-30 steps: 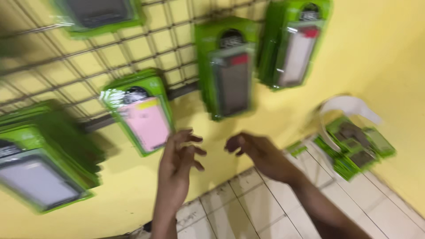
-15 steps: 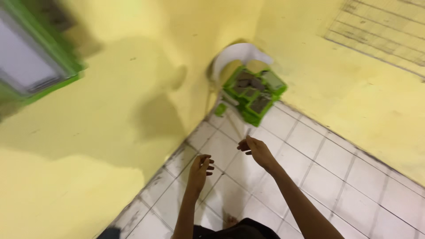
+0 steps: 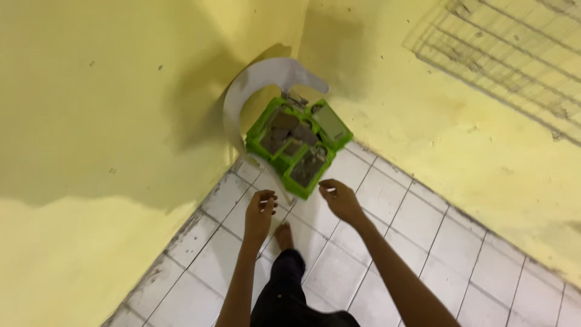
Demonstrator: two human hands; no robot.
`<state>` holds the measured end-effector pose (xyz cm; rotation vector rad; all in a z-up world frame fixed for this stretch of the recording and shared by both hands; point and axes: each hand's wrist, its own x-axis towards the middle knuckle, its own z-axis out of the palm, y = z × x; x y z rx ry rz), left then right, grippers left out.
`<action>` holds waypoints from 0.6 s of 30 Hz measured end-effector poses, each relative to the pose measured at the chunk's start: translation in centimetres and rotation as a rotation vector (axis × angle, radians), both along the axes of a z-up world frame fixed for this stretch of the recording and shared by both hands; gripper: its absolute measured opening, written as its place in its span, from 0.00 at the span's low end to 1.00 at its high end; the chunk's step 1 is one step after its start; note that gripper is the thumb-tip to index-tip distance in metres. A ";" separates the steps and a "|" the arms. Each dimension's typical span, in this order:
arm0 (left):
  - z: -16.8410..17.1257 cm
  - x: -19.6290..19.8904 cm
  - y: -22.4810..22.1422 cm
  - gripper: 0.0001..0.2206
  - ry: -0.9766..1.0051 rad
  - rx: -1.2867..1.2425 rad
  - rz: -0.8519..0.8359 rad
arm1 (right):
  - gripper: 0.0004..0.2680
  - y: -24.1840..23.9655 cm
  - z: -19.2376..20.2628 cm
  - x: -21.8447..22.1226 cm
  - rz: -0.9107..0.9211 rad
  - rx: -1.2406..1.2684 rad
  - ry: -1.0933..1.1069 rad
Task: The person picks up packaged phone cases from a white plastic chair, wipes the packaging with a cloth, and hangs them on a wall-mounted wire grid display. The person repeats this process for multiple cases.
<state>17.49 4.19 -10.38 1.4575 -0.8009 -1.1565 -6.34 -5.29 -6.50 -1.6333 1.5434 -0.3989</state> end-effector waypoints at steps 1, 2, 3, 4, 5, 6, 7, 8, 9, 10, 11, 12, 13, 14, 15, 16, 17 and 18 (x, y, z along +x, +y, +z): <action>-0.8 -0.2 -2.7 0.09 0.008 0.010 0.021 | 0.14 -2.5 -1.0 0.7 0.008 -0.018 0.021; -1.5 -0.4 -5.1 0.09 -0.042 0.026 0.040 | 0.14 -4.7 -1.8 1.1 0.034 -0.028 0.008; -2.4 -0.6 -7.9 0.09 -0.092 0.043 0.058 | 0.15 -7.0 -2.7 1.5 0.061 -0.038 -0.007; -3.5 -0.5 -10.4 0.09 -0.150 0.054 0.070 | 0.15 -9.2 -3.8 2.1 0.083 -0.053 -0.029; -4.6 -0.8 -12.5 0.10 -0.156 0.058 0.080 | 0.16 -11.2 -4.7 2.5 0.110 -0.082 0.017; -5.6 -1.1 -14.3 0.10 -0.164 0.068 0.096 | 0.17 -12.8 -5.5 2.9 0.145 -0.105 0.060; -6.6 -1.3 -15.8 0.10 -0.172 0.080 0.112 | 0.18 -14.4 -6.2 3.1 0.181 -0.129 0.101; -7.4 -1.4 -16.5 0.11 -0.207 0.128 0.098 | 0.19 -15.7 -6.9 3.6 0.232 -0.192 0.126; -8.1 -1.6 -17.4 0.12 -0.240 0.176 0.084 | 0.20 -17.1 -7.5 4.2 0.283 -0.256 0.148; -8.5 -1.6 -18.8 0.13 -0.277 0.214 0.081 | 0.21 -18.9 -8.0 5.0 0.345 -0.335 0.161; -8.6 -1.7 -19.1 0.15 -0.375 0.192 0.089 | 0.23 -20.0 -8.3 5.8 0.419 -0.347 0.208; -8.4 -2.0 -19.5 0.16 -0.476 0.167 0.104 | 0.24 -21.4 -8.6 6.8 0.501 -0.371 0.250; -8.2 -2.1 -20.3 0.17 -0.578 0.144 0.116 | 0.26 -22.6 -9.0 7.8 0.582 -0.397 0.291; -8.1 -2.1 -21.0 0.20 -0.555 0.216 0.119 | 0.27 -23.7 -9.6 8.8 0.641 -0.404 0.318; -8.0 -2.0 -21.5 0.24 -0.529 0.287 0.124 | 0.27 -24.9 -10.3 9.9 0.700 -0.412 0.345; -8.0 -1.9 -22.2 0.27 -0.504 0.359 0.130 | 0.27 -26.1 -11.2 10.8 0.761 -0.422 0.366; -8.0 -1.9 -23.0 0.30 -0.529 0.407 0.142 | 0.26 -27.1 -12.1 11.3 0.800 -0.419 0.402; -7.8 -2.0 -23.8 0.34 -0.554 0.458 0.152 | 0.25 -28.1 -12.8 11.8 0.839 -0.414 0.436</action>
